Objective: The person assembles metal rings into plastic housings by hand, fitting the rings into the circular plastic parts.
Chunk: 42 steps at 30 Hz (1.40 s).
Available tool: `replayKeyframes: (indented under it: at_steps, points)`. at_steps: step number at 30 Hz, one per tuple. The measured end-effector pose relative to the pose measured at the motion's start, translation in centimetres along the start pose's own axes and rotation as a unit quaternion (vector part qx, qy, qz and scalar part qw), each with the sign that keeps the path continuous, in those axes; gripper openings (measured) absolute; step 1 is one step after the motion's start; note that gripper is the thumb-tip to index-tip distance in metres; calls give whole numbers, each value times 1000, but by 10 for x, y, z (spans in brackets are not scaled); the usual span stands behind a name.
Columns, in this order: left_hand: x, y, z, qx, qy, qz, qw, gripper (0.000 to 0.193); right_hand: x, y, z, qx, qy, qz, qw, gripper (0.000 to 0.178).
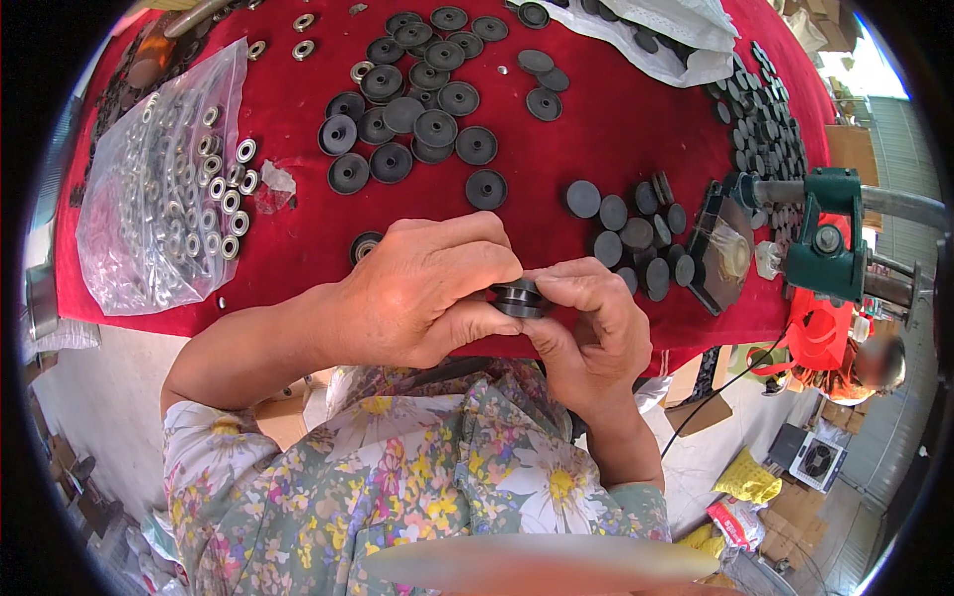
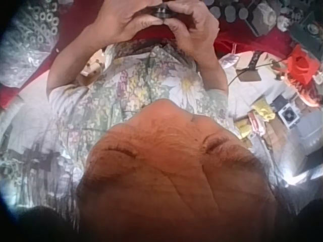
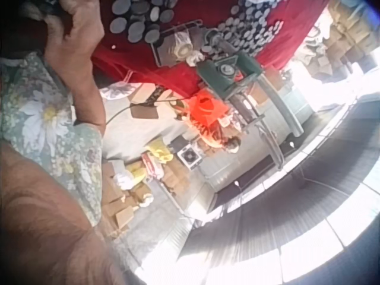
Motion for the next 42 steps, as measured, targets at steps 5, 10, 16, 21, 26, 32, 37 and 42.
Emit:
replayKeyframes:
  at_steps: [5,10,16,21,26,32,37,42]
  points:
    - [-3,0,-1,-2,2,1,1000,38,3,-2,1,-4,-1,0,1000,31]
    - [-5,-1,1,2,5,12,1000,36,12,-1,2,12,-40,-11,999,28]
    - [-7,-1,5,3,-16,10,1000,33,17,-4,0,-8,-67,-34,997,26]
    - [-3,-1,3,-3,-33,-11,999,31,17,-6,0,-19,-60,-32,998,26]
    - [-9,0,1,-42,-65,8,997,31,11,-8,1,-47,23,-31,998,27]
    - [-12,3,-4,-26,-46,7,999,28,11,-3,1,-23,6,-16,1000,27]
    - [-9,4,-8,-20,-45,5,999,22,8,-1,7,-42,35,-27,998,24]
    - [-4,6,-3,36,10,-71,997,49,-1,0,-8,-46,-49,5,998,27]
Point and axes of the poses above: each hand's wrist, its own y-axis towards the middle knuckle, its own z-axis out of the palm, x = y × z, the point moved 8 cm from there along y, towards the middle knuckle, and after that the axes turned 1 degree about -y, right-handed, at the moved point
